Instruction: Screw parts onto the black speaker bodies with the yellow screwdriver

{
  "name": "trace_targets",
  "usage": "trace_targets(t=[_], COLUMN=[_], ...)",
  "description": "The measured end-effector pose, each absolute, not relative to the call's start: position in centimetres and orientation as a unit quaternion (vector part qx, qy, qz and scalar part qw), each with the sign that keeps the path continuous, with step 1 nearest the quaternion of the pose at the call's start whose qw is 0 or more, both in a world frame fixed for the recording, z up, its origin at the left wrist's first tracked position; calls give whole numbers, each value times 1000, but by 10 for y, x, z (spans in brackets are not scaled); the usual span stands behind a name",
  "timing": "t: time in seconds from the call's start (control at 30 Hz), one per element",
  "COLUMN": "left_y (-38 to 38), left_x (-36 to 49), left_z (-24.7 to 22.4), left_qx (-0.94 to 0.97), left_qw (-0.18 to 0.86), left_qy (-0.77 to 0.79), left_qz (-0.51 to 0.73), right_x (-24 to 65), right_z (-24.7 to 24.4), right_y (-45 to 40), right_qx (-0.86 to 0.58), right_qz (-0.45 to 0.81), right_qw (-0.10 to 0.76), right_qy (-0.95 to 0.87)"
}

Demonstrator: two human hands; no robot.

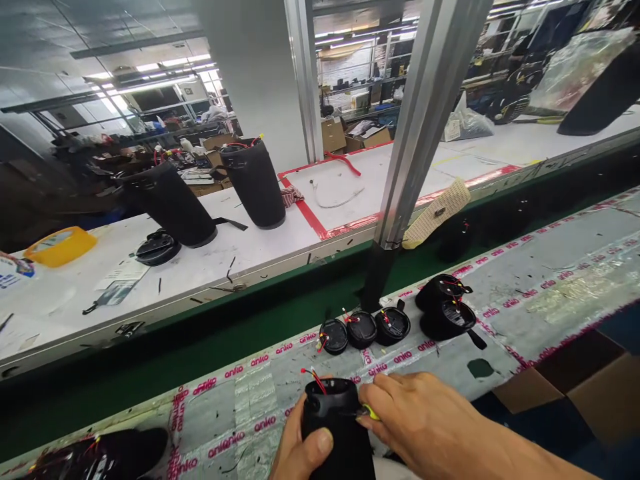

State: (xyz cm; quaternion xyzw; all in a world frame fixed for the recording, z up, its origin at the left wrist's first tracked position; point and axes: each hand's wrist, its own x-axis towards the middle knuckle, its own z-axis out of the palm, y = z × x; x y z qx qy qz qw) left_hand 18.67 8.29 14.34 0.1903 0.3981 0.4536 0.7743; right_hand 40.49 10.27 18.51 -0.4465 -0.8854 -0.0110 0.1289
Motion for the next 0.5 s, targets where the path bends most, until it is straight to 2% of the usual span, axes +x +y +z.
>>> trace_targets(t=[0.5], left_y=[94], left_x=[186], left_z=[159], left_qx=[316], left_qw=[781], left_qy=[348], left_qz=[412], right_x=[410], right_z=[191], right_y=[108], right_qx=[-414], right_qz=[-31], right_qw=[114], right_qy=[-903])
